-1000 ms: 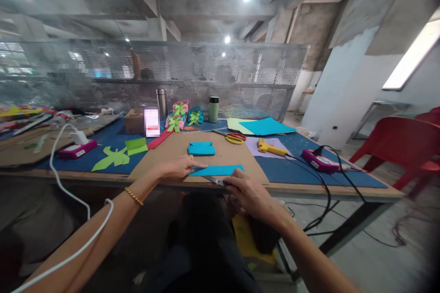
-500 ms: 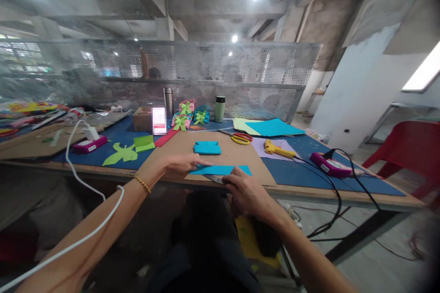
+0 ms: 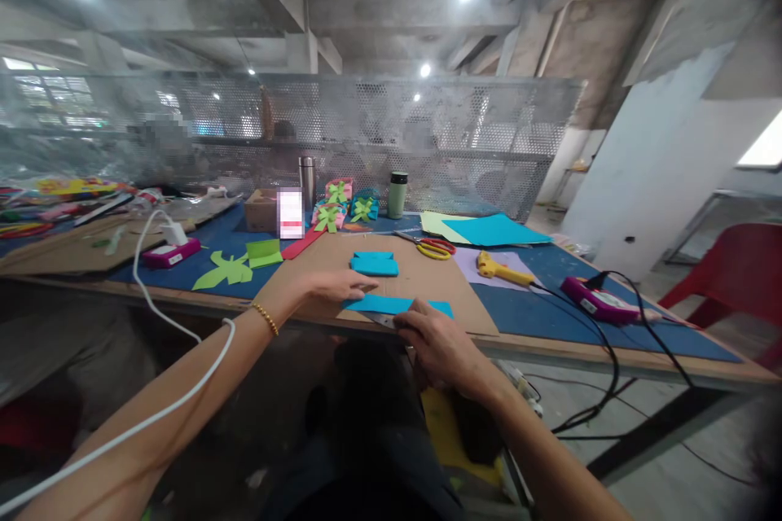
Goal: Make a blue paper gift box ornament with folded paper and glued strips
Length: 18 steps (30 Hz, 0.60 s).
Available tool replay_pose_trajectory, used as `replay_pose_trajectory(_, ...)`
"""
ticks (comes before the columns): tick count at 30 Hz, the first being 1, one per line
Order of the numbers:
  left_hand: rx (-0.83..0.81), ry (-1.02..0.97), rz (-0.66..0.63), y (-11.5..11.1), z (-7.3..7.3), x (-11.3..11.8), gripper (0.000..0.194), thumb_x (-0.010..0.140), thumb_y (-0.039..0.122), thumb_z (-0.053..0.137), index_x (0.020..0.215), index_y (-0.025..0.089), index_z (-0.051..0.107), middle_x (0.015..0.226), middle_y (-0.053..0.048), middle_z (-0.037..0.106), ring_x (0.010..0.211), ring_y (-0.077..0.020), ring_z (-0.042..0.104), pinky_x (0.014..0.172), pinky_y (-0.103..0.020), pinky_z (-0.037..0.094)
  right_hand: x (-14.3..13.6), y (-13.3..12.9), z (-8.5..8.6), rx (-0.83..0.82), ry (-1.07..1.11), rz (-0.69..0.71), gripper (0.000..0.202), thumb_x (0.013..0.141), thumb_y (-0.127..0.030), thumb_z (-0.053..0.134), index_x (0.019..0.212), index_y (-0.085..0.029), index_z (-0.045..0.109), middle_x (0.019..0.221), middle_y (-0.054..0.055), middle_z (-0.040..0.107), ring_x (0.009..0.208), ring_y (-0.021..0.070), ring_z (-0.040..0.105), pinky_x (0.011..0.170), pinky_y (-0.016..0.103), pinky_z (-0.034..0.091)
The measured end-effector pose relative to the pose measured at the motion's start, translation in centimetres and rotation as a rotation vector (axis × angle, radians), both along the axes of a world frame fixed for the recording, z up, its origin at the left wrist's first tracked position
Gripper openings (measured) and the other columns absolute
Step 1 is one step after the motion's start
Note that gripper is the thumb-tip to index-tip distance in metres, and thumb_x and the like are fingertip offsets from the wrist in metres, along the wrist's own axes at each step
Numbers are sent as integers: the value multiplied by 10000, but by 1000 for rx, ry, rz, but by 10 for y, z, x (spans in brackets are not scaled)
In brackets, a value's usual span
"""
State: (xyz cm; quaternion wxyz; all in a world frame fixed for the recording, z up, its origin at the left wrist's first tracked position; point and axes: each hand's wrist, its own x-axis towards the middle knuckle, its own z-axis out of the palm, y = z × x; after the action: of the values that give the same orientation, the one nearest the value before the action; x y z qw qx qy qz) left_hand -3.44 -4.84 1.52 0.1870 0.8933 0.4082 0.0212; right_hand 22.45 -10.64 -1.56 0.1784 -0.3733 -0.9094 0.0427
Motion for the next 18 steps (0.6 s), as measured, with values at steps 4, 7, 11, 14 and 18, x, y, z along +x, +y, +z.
replay_pose_trajectory(4,-5,54,41,6,3,4,684,867,323,536,1516,166,386,1475,-117,528,1276,-268,535,996,-310,437,-10,1,2,2,-15,-8,214,965,-172,527,1075,-189,710,1016,75,628,881,180,613,737,269,401)
replay_pose_trajectory(7,0,78,24,7,4,7,682,860,325,536,1512,184,396,1527,-110,472,1314,-277,505,1040,-336,408,-15,1,2,8,-17,-3,202,965,-183,535,1060,-186,714,1018,76,632,884,183,617,737,269,401)
replay_pose_trajectory(11,30,123,43,8,3,8,640,854,289,513,1484,197,449,1512,-99,493,1300,-280,515,1045,-348,400,-13,1,-1,-12,-6,7,215,979,-188,518,1072,-194,712,1021,71,637,887,180,623,744,267,402)
replay_pose_trajectory(14,63,136,36,10,2,10,637,838,289,527,1470,231,473,1522,-77,485,1316,-285,500,1047,-355,399,-13,2,-1,-14,5,-4,211,978,-196,523,1075,-198,711,1018,71,639,878,179,621,737,265,397)
replay_pose_trajectory(18,47,152,34,10,7,13,702,808,313,564,1490,206,438,1502,-105,506,1288,-304,517,1005,-366,429,-21,2,1,-23,-8,-6,196,970,-203,542,1072,-198,710,1019,66,634,870,174,618,723,260,387)
